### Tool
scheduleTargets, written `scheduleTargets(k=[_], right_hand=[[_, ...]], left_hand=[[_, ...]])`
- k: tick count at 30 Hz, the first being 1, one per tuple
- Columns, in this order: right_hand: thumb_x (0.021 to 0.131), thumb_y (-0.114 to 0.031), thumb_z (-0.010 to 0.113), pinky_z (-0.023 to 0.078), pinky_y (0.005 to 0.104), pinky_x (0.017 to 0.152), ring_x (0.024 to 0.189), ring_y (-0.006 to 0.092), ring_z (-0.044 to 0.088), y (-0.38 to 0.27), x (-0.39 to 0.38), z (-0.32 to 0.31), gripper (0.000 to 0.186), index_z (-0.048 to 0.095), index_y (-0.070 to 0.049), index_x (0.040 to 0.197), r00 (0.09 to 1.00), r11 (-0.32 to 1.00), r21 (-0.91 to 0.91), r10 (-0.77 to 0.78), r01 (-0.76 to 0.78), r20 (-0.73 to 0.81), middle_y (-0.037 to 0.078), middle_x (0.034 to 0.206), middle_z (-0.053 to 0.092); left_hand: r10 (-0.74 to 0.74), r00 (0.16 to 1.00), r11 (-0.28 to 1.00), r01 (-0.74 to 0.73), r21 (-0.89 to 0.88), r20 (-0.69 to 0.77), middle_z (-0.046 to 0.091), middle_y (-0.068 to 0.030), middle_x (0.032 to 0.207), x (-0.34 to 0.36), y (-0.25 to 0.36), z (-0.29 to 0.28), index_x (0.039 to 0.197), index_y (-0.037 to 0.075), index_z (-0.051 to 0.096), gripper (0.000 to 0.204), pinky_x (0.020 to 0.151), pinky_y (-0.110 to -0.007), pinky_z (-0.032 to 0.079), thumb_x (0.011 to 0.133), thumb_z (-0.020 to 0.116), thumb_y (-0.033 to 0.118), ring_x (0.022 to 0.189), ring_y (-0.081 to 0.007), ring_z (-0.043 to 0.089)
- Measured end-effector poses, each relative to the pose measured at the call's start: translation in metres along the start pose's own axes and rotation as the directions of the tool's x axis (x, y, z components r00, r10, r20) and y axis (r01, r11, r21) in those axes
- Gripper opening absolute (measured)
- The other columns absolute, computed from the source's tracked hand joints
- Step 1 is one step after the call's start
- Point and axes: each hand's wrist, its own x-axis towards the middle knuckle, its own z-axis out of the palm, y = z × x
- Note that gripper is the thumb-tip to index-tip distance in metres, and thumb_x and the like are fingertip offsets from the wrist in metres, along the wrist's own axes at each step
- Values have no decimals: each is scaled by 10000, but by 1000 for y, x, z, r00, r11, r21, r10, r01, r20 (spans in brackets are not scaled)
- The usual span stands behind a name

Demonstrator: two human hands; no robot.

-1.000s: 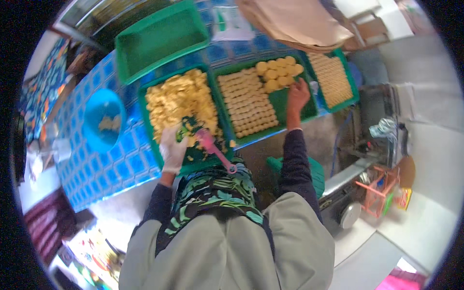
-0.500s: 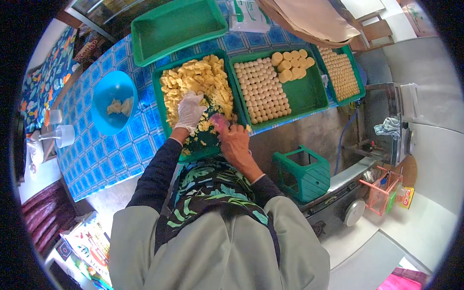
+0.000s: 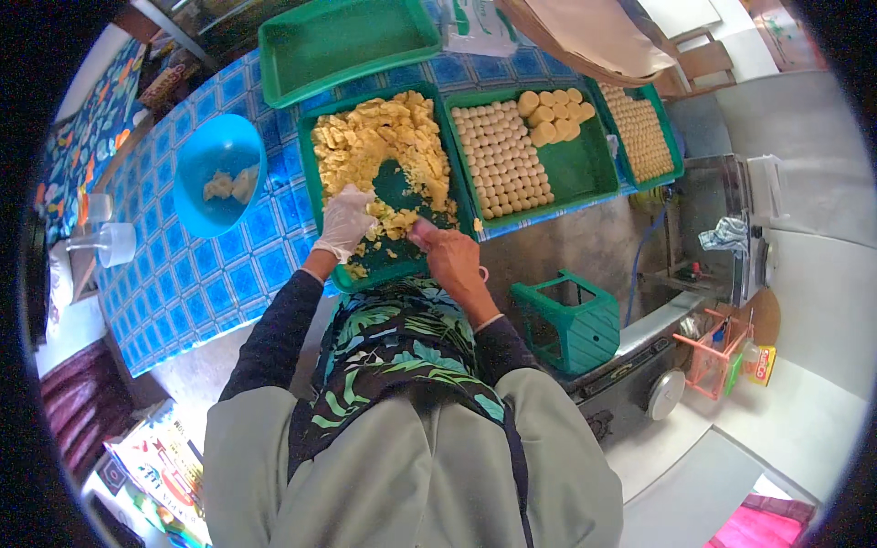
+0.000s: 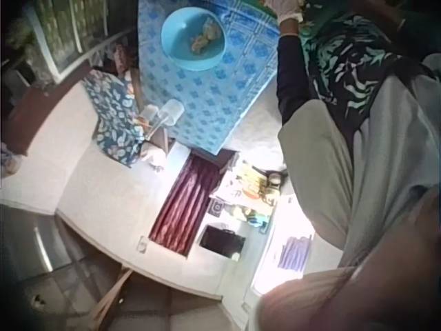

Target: The person prepares dough by portioning filling from a tray and wrapping it in dough rounds by hand, then placing the finished pieces into a separate tray.

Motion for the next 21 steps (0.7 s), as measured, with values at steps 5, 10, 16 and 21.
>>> scheduleTargets(k=[5, 10, 16, 21], right_hand=[[939, -230, 548, 494, 447, 539, 693, 354, 661, -35, 24, 3, 327, 535, -59, 1218, 998, 999, -35, 21, -23, -56, 174, 728, 642], [836, -96, 600, 509, 413, 568, 730, 308, 670, -51, 39, 22, 456, 517, -11, 1276, 999, 985, -170, 36, -42, -37, 168, 787, 656], [802, -40, 593, 523, 369, 540, 666, 263, 662, -56, 37, 32, 575, 445, -16, 1357, 984, 921, -379, -141, 92, -105, 82, 810, 622], [803, -37, 586, 526, 454, 607, 723, 355, 668, -40, 42, -9, 551, 502, -123, 1341, 998, 995, -94, 34, -39, -57, 172, 811, 660]], left_hand=[[-23, 1000, 999, 23, -39, 4, 609, -198, 912, 6, 11, 7, 1103, 110, 668, 457, 767, -450, 496, 659, 767, 159, 885, -383, 618], [-73, 995, 997, 72, -26, -61, 599, -218, 851, 18, 26, 16, 1069, 92, 673, 333, 723, -483, 493, 782, 684, 262, 850, -402, 615], [-120, 991, 970, 103, -222, -62, 611, -200, 863, 14, 19, 15, 1103, 88, 712, 388, 730, -437, 490, 777, 702, 298, 845, -367, 622], [-254, 952, 916, 179, -359, -173, 676, -140, 865, 12, 7, 33, 964, 46, 715, 292, 746, -370, 516, 705, 758, 174, 831, -286, 658]])
